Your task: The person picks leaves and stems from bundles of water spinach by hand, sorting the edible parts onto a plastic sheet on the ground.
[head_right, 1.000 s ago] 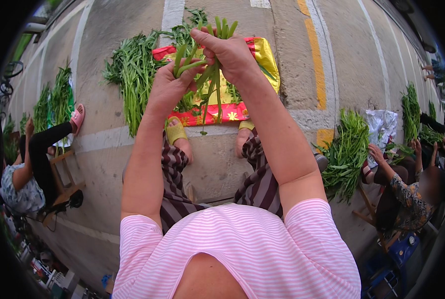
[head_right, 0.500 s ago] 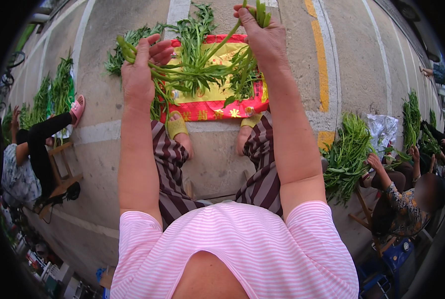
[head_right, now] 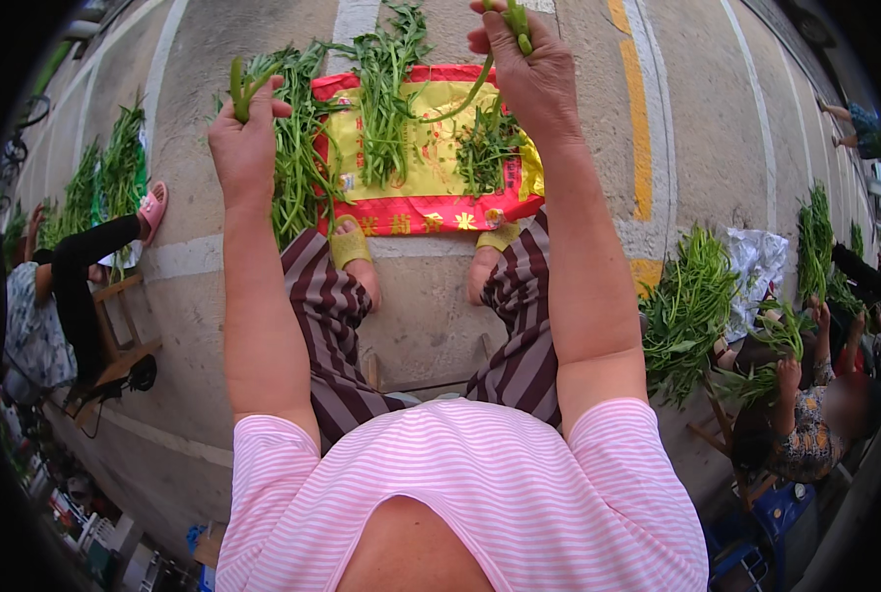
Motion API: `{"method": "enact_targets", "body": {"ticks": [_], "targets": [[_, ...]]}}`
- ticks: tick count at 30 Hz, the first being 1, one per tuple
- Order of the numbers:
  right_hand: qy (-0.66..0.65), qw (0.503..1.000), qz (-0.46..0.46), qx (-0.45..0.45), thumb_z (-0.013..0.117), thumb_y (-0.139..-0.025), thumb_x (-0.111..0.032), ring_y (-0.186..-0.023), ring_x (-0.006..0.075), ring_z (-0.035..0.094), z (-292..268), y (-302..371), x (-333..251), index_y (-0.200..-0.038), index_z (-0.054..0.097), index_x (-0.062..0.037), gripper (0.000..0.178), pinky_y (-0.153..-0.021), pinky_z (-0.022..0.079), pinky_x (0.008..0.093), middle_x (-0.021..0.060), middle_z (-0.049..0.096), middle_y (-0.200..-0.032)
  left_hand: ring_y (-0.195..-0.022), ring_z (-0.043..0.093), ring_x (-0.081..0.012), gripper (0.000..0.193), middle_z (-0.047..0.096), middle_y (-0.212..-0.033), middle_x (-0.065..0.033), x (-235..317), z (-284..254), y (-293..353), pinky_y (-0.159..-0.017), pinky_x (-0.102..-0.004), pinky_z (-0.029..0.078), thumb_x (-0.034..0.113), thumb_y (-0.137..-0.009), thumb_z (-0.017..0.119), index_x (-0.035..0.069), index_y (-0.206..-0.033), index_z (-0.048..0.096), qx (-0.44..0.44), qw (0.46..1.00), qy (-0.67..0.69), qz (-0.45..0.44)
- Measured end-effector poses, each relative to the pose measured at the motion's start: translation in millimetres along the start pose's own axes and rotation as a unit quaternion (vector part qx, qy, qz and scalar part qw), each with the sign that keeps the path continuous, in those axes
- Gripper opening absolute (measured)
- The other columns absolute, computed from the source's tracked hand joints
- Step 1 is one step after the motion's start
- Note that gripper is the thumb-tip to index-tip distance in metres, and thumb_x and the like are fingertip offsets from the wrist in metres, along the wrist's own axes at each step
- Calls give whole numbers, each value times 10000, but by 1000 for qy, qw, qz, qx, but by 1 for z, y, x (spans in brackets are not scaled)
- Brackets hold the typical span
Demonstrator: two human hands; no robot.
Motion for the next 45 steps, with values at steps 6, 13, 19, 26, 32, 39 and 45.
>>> {"method": "enact_targets", "body": {"ticks": [6, 13, 19, 26, 32, 39, 45], "targets": [[-93, 974, 129, -160, 575, -1005, -312, -658, 34, 478, 54, 21, 5, -1155, 671, -44, 322, -597, 405, 195, -68, 529, -737, -578, 444, 28, 192, 646, -747, 80, 9, 52, 24, -485, -169, 303, 146, -874, 746, 89, -1057, 739, -118, 967, 201, -104], [-105, 948, 190, -231, 634, -964, -340, -639, 32, 525, 86, 38, 13, -1004, 689, -52, 296, -578, 433, 196, -47, 604, -738, -683, 553, 2, 255, 691, -832, 55, 21, 61, 26, -591, -171, 419, 104, -851, 762, 88, -1104, 733, -158, 962, 215, -68], [-62, 947, 170, -266, 625, -969, -337, -677, 31, 536, 93, 40, 18, -1020, 688, -53, 295, -606, 445, 202, -42, 622, -765, -836, 636, -49, 215, 723, -914, 4, 27, 59, 27, -749, -216, 508, 66, -853, 742, 42, -1067, 737, -197, 970, 144, -6], [-28, 959, 118, -257, 650, -953, -262, -714, 39, 529, 96, 40, 18, -1077, 672, -46, 250, -645, 451, 221, -42, 631, -811, -815, 643, -42, 170, 730, -886, -12, 35, 60, 28, -719, -215, 518, 82, -858, 734, 17, -1014, 734, -200, 975, -43, 91], [38, 964, 95, -245, 693, -910, -177, -665, 36, 500, 93, 38, 24, -1038, 695, -65, 171, -600, 430, 238, -53, 601, -738, -720, 652, -92, 191, 723, -845, -65, 44, 64, 34, -666, -249, 522, 117, -836, 755, 45, -1011, 732, -182, 961, -99, 182], [68, 959, 136, -240, 673, -884, -115, -649, 47, 495, 87, 40, 28, -1010, 709, -77, 137, -591, 425, 255, -34, 597, -714, -716, 687, -167, 187, 710, -835, -109, 51, 67, 40, -644, -288, 531, 119, -812, 759, 46, -981, 722, -177, 945, -137, 239], [47, 961, 136, -237, 666, -884, -122, -667, 46, 484, 87, 41, 24, -995, 705, -67, 130, -595, 422, 259, -34, 581, -712, -668, 654, -135, 179, 693, -785, -101, 55, 69, 42, -621, -273, 519, 114, -800, 768, 37, -953, 716, -147, 948, -142, 245]]}}
Point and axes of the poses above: each hand's wrist, its own y-axis away from the middle knuckle, its own z-axis out of the palm, x = y × z, the point moved 9 cm from there along -y, towards the middle knuckle
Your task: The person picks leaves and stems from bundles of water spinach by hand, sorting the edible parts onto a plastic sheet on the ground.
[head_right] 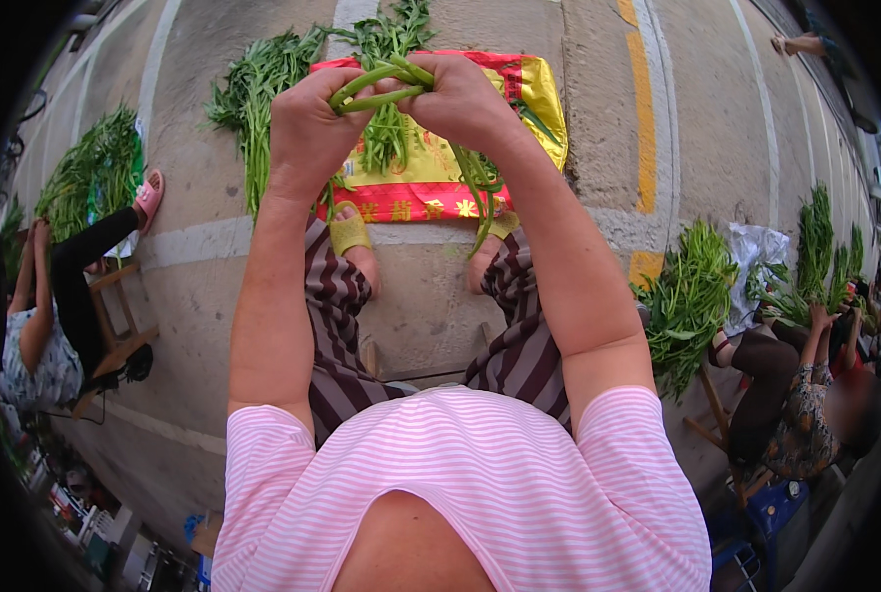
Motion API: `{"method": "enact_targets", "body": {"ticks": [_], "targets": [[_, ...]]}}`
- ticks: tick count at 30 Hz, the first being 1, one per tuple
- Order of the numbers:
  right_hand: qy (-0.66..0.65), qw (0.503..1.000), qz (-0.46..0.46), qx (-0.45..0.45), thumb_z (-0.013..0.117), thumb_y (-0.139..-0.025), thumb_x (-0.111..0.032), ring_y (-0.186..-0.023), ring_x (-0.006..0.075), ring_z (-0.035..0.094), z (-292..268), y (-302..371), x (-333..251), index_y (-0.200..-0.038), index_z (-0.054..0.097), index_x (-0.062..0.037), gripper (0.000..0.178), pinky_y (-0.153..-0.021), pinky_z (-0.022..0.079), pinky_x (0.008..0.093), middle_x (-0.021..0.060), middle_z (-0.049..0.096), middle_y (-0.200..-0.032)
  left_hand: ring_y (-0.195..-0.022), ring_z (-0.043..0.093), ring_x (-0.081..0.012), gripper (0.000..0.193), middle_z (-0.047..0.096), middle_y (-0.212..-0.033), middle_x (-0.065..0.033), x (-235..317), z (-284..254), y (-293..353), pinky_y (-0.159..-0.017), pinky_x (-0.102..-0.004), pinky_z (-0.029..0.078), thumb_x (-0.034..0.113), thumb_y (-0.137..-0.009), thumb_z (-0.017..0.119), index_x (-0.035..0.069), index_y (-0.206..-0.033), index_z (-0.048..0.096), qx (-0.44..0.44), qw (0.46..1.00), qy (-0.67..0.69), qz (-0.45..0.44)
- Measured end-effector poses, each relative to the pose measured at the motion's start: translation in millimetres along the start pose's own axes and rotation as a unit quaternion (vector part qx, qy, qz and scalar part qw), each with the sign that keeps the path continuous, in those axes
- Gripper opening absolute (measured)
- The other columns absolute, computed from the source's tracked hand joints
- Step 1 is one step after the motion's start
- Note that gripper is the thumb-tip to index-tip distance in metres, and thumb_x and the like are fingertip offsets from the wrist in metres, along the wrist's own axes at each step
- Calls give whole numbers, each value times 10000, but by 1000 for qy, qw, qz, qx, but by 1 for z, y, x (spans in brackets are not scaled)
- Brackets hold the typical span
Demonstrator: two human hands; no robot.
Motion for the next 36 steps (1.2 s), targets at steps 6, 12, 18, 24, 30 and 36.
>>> {"method": "enact_targets", "body": {"ticks": [6, 12, 18, 24, 30, 36], "targets": [[-29, 999, -13, 4, 667, -911, -197, -646, 38, 452, -5, 1, -3, -947, 691, -41, 162, -570, 407, 254, -53, 529, -680, -640, 564, -23, 121, 642, -713, 43, -10, 7, 4, -568, -209, 471, 76, -824, 735, 15, -927, 717, 9, 984, 120, -131], [-102, 995, 2, -4, 671, -932, -279, -643, 43, 513, -8, 5, -6, -921, 686, -37, 243, -558, 433, 236, -36, 590, -713, -602, 547, -29, 110, 633, -659, 24, -22, 20, 10, -556, -213, 460, 101, -791, 722, 10, -851, 710, 23, 923, 276, -266], [-166, 986, 18, -11, 654, -949, -291, -595, 52, 510, -21, 13, -13, -920, 688, -41, 254, -533, 417, 223, -30, 588, -709, -567, 573, -57, 61, 667, -739, -17, -28, 33, 13, -489, -196, 430, 68, -832, 690, 22, -867, 705, 47, 848, 405, -339], [-279, 959, 45, -29, 664, -946, -302, -578, 56, 498, -47, 25, -17, -977, 697, -16, 289, -530, 406, 218, -25, 561, -726, -531, 545, -49, 126, 691, -758, -37, -37, 52, 20, -446, -174, 358, 105, -849, 733, 27, -946, 714, -17, 813, 426, -397], [-211, 971, 45, -104, 687, -932, -291, -568, 51, 475, -56, 43, -29, -891, 684, -50, 245, -515, 344, 220, -43, 527, -647, -532, 554, -68, 163, 645, -710, -13, -20, 107, 43, -488, -232, 446, 136, -839, 751, 9, -933, 708, -146, 832, 351, -404], [-209, 974, 29, -83, 687, -929, -159, -521, 22, 389, -71, 56, -39, -1014, 645, -8, 178, -452, 263, 208, -65, 486, -658, -554, 526, -56, 229, 640, -695, 6, -28, 125, 51, -523, -265, 438, 169, -814, 771, 15, -978, 729, -151, 860, 314, -373]]}}
Point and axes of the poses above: each hand's wrist, its own y-axis away from the middle knuckle, its own z-axis out of the palm, x = y × z, the point moved 9 cm from there along -y, towards the middle knuckle
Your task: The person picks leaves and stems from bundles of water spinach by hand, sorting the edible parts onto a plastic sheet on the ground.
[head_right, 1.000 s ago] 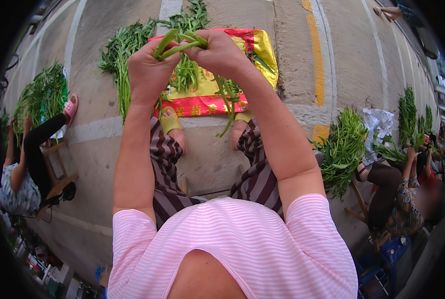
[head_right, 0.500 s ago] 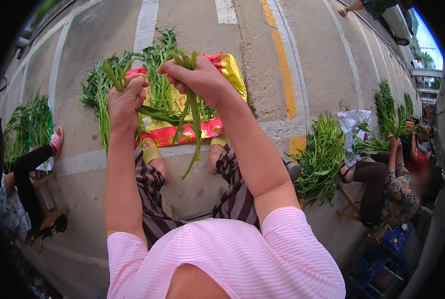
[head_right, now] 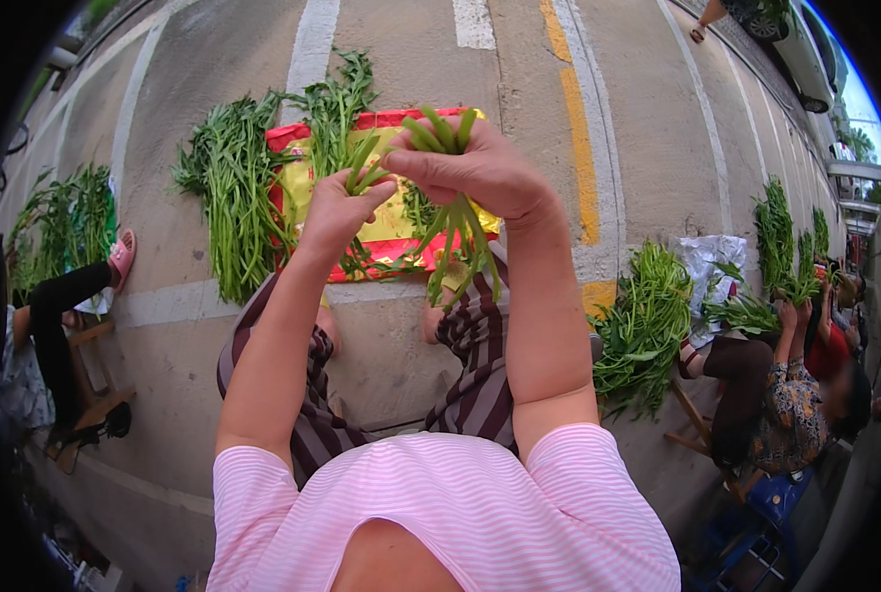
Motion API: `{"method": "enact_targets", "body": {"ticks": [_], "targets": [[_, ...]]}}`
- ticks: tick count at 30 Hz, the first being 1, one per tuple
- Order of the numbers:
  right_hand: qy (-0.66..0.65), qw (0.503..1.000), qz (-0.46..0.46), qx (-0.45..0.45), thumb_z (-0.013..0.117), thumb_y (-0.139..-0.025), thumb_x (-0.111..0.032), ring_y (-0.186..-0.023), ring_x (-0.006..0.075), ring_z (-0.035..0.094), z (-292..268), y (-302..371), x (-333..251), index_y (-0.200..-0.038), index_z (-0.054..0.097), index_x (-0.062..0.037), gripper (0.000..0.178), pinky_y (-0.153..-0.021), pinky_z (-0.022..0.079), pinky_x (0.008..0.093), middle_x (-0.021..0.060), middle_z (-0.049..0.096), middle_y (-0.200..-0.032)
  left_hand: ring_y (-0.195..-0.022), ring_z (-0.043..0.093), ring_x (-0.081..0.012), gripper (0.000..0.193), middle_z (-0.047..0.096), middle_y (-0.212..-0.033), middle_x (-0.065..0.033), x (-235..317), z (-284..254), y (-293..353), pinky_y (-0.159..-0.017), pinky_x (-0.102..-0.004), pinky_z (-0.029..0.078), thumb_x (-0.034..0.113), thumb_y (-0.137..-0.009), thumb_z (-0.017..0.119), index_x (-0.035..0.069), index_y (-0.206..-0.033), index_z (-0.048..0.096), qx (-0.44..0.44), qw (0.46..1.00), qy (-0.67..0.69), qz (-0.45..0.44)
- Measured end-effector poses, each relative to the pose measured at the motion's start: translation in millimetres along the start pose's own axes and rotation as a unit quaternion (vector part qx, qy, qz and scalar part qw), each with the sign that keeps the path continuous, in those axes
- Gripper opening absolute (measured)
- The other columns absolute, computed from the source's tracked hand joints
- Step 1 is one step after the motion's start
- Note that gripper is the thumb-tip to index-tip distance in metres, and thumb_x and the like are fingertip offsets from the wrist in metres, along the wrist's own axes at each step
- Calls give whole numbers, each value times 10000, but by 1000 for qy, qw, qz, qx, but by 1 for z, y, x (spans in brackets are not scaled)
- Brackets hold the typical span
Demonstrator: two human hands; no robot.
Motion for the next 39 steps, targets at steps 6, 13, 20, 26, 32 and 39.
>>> {"method": "enact_targets", "body": {"ticks": [6, 13, 20, 26, 32, 39], "targets": [[36, 995, -9, 88, 722, -902, -171, -534, 28, 409, -27, -6, 9, -962, 640, -32, 173, -479, 284, 205, -60, 474, -641, -591, 535, -50, 256, 647, -777, 20, 6, 1, 5, -516, -219, 403, 189, -822, 779, 45, -1020, 703, -19, 997, 59, -39], [68, 985, 30, 155, 776, -846, -245, -539, 40, 428, -23, -19, 19, -908, 665, -60, 225, -487, 312, 221, -61, 498, -637, -547, 487, -28, 247, 586, -705, 44, 14, -7, 4, -450, -192, 292, 199, -833, 784, 69, -1020, 688, -28, 985, 147, -82], [98, 988, 56, 110, 653, -923, -342, -535, 66, 525, 0, -30, 36, -991, 710, -42, 313, -492, 388, 228, -20, 573, -641, -530, 470, -24, 133, 547, -678, 62, 18, -7, 8, -446, -194, 296, 138, -841, 746, 87, -942, 677, -5, 990, 130, -61], [6, 983, 75, 167, 620, -970, -321, -500, 87, 552, 0, -31, 46, -935, 699, -8, 325, -472, 441, 253, -12, 553, -591, -527, 515, -53, 123, 606, -719, 21, 17, -7, 1, -432, -201, 355, 119, -848, 719, 77, -951, 666, 26, 978, 192, -75], [19, 979, 70, 189, 688, -923, -356, -487, 61, 494, 11, -44, 53, -916, 713, -40, 317, -447, 400, 241, -21, 583, -623, -514, 513, -61, 88, 622, -742, 8, 17, -21, 7, -413, -203, 349, 110, -858, 709, 89, -875, 625, 49, 971, 223, -72], [56, 973, 49, 217, 755, -866, -350, -594, 54, 566, 33, -51, 53, -910, 717, -59, 298, -474, 441, 239, -1, 674, -771, -542, 514, -64, 100, 613, -738, 7, 23, -35, 11, -453, -217, 381, 122, -880, 694, 46, -912, 637, 53, 982, 179, -21]]}}
Point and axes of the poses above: each hand's wrist, its own y-axis away from the middle knuckle, its own z-axis out of the palm, x = y × z, the point moved 9 cm from there along -y, towards the middle knuckle
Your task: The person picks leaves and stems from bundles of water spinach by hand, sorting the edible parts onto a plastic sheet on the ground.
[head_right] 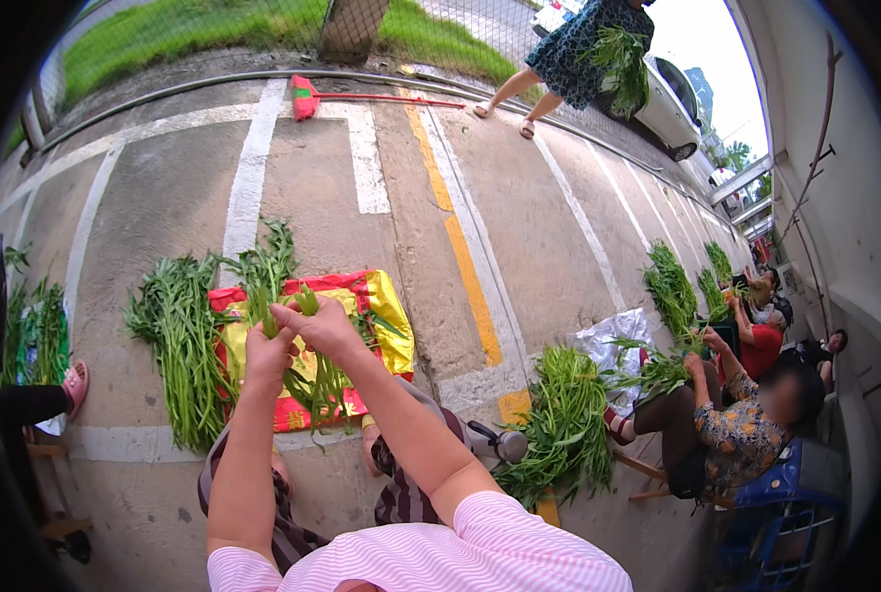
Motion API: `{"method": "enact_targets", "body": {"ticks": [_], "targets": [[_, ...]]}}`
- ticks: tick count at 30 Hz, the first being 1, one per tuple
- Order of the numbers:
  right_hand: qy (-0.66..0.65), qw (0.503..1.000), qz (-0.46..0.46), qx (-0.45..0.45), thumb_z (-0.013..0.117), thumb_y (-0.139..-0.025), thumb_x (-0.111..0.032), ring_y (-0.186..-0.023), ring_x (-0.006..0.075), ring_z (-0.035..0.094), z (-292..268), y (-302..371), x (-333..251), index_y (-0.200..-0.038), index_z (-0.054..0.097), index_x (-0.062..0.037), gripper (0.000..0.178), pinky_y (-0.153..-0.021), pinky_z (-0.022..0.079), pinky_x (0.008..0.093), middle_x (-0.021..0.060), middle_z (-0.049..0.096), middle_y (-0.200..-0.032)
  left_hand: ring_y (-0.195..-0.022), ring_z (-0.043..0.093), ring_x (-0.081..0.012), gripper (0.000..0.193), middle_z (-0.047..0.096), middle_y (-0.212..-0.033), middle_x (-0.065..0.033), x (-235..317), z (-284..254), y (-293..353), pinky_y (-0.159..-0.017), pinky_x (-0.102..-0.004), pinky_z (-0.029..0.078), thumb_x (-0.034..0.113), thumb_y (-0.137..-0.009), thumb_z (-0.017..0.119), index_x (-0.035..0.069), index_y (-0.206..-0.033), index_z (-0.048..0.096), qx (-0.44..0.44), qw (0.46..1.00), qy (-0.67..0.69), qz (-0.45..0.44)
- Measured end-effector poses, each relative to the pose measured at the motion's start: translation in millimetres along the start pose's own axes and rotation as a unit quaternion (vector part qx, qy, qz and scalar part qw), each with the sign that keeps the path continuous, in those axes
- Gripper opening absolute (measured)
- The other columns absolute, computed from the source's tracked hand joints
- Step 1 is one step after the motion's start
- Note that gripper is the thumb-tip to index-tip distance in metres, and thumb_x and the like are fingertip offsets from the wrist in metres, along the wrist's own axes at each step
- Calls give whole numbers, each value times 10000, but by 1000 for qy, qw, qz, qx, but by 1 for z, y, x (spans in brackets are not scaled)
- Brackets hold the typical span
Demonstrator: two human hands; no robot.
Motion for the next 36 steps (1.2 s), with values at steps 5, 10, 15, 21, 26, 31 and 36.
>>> {"method": "enact_targets", "body": {"ticks": [5, 10, 15, 21, 26, 31, 36], "targets": [[-48, 999, -23, 6, 759, -870, -289, -561, 31, 538, 8, -1, -1, -928, 726, -78, 221, -459, 421, 209, -25, 671, -734, -599, 547, -86, 129, 656, -810, -14, -2, 1, -1, -545, -247, 444, 107, -882, 689, 17, -968, 652, -10, 1000, -7, 15], [-23, 1000, -16, 6, 751, -876, -292, -561, 33, 538, 9, 0, -8, -938, 728, -74, 227, -455, 417, 210, -16, 673, -743, -606, 539, -78, 127, 650, -781, -8, 4, 1, -1, -544, -239, 430, 110, -874, 694, 21, -959, 663, -7, 1000, 7, 29], [-64, 998, -25, 5, 747, -870, -305, -538, 52, 526, 4, -11, -5, -990, 706, -51, 284, -459, 409, 224, -5, 659, -729, -600, 535, -65, 121, 634, -744, 18, 21, -3, 7, -508, -233, 396, 117, -861, 705, 73, -974, 708, -16, 1000, -10, 9], [-49, 998, -24, 36, 756, -862, -299, -488, 57, 491, -10, -11, -9, -892, 688, -79, 232, -445, 385, 230, -34, 576, -635, -801, 556, -60, 287, 623, -910, 32, 37, 0, 14, -652, -237, 447, 295, -930, 657, 85, -1126, 646, -115, 990, 74, 29], [-109, 993, -55, -3, 697, -915, -205, -498, 22, 461, -2, -12, -17, -980, 662, -76, 148, -442, 385, 206, -67, 537, -643, -779, 572, -91, 278, 644, -927, -1, 32, -1, 13, -658, -261, 468, 308, -984, 578, 71, -1117, 636, -96, 984, 147, 10], [-144, 988, -41, -24, 683, -921, -180, -505, 29, 457, 1, -10, -21, -1044, 618, -76, 173, -444, 391, 205, -55, 513, -698, -738, 591, -99, 252, 650, -884, -14, 28, -45, 0, -651, -267, 484, 299, -1007, 533, 63, -983, 619, 56, 986, 148, 50], [-162, 982, -88, 47, 693, -910, -181, -527, 40, 470, -34, -17, -27, -1046, 615, -65, 195, -457, 400, 210, -24, 549, -773, -687, 607, -93, 216, 650, -807, -23, 71, -99, 5, -655, -242, 502, 227, -1028, 505, 57, -927, 590, 193, 944, 206, 171]]}}
Point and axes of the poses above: each hand's wrist, its own y-axis away from the middle knuckle, its own z-axis out of the palm, x = y × z, the point moved 9 cm from there along -y, towards the middle knuckle
